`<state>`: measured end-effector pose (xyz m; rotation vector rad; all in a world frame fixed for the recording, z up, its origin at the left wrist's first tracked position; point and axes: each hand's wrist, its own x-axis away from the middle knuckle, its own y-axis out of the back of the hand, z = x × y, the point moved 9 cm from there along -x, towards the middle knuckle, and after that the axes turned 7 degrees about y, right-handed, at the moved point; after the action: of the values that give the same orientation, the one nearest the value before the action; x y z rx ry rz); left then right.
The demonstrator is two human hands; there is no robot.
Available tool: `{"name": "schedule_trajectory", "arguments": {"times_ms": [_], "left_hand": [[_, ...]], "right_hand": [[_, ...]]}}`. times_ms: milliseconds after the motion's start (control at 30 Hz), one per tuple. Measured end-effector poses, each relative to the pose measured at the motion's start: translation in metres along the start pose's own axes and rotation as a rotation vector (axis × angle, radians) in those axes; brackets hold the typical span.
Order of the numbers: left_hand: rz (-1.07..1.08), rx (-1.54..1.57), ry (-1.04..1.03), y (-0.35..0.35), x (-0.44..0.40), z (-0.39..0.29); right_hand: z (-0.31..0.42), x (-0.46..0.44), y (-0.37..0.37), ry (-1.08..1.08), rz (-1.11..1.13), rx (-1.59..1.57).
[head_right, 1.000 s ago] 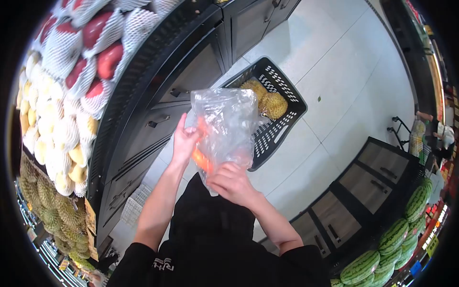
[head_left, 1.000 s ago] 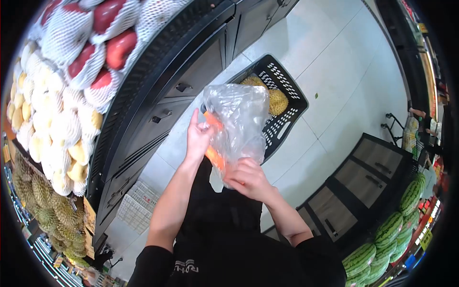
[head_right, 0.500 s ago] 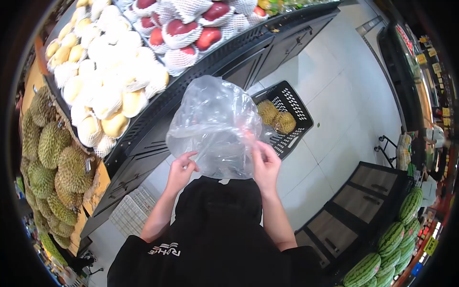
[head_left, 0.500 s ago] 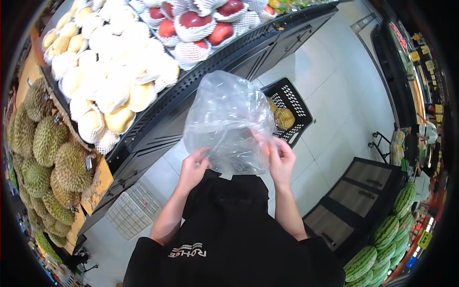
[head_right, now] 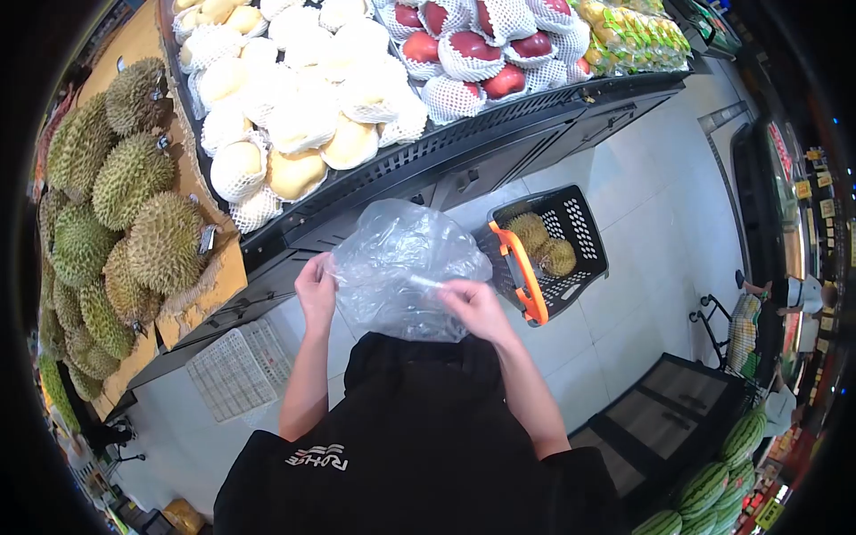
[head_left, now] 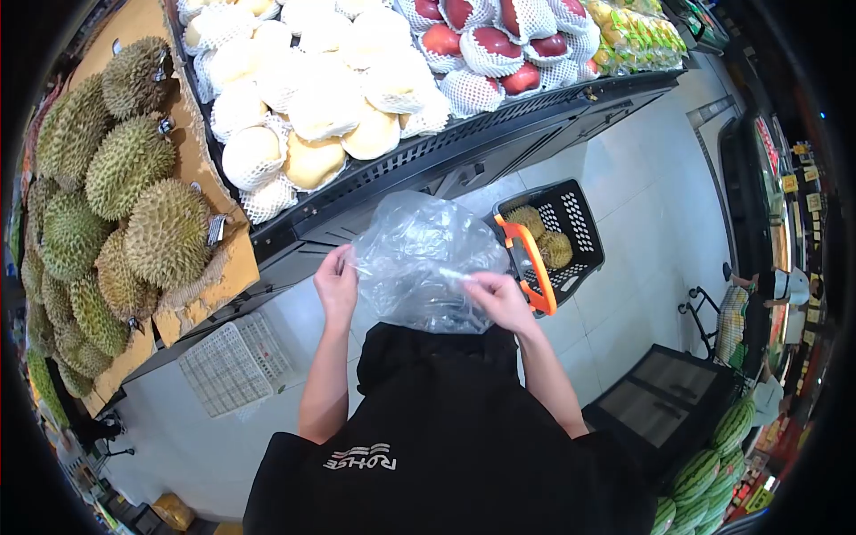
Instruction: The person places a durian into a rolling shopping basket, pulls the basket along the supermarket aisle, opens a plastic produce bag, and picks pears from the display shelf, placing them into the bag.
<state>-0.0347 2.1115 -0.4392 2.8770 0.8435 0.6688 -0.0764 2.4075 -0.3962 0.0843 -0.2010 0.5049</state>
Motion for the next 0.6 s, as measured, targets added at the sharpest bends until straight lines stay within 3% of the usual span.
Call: {"name": "schedule_trajectory", "arguments": {"times_ms": [33, 67, 100, 167, 233, 267, 333, 367, 433, 467, 533, 600], "left_hand": [[-0.009, 0.006, -0.003, 0.002, 0.004, 0.005], [-0.034, -0.213, -0.087, 0.001, 0.012, 0.005], [-0.064, -0.434, -0.168, -0.001, 0.021, 0.005], [0.176, -0.786, -0.102, -0.022, 0.03, 0.043], [0.297, -0.858, -0.045, -0.034, 0.03, 0.103], [0.268, -0.856, -0.053, -0.033, 0.026, 0.095], [0.203, -0.511, 0.085, -0.028, 0.017, 0.081], [0.083, -0.527, -0.116, -0.016, 0.019, 0.018], [-0.033, -0.016, -0.205, 0.003, 0.061, -0.103], [-0.057, 0.063, -0.29, 0.013, 0.093, -0.15], [-0.077, 0.107, -0.3, 0.021, 0.136, -0.152], [-0.308, -0.025, -0.862, 0.014, 0.177, -0.139]], "right_hand": [[-0.022, -0.007, 0.017, -0.022, -0.137, 0.183], [-0.039, -0.012, 0.035, -0.038, -0.274, 0.363], [-0.057, -0.018, 0.038, -0.025, -0.263, 0.363], [-0.102, -0.023, 0.05, -0.217, -0.244, 0.746], [-0.117, -0.036, 0.04, -0.191, -0.141, 0.774], [-0.113, -0.046, 0.033, -0.162, -0.09, 0.799], [-0.056, -0.075, 0.028, -0.02, -0.043, 0.752], [-0.008, -0.085, 0.024, 0.088, -0.005, 0.7], [0.142, -0.068, 0.026, 0.315, -0.088, 0.55], [0.187, -0.051, 0.036, 0.341, -0.141, 0.459], [0.242, -0.009, 0.05, 0.502, -0.21, 0.162], [0.233, 0.025, 0.052, 1.008, -0.24, 0.368]]}}
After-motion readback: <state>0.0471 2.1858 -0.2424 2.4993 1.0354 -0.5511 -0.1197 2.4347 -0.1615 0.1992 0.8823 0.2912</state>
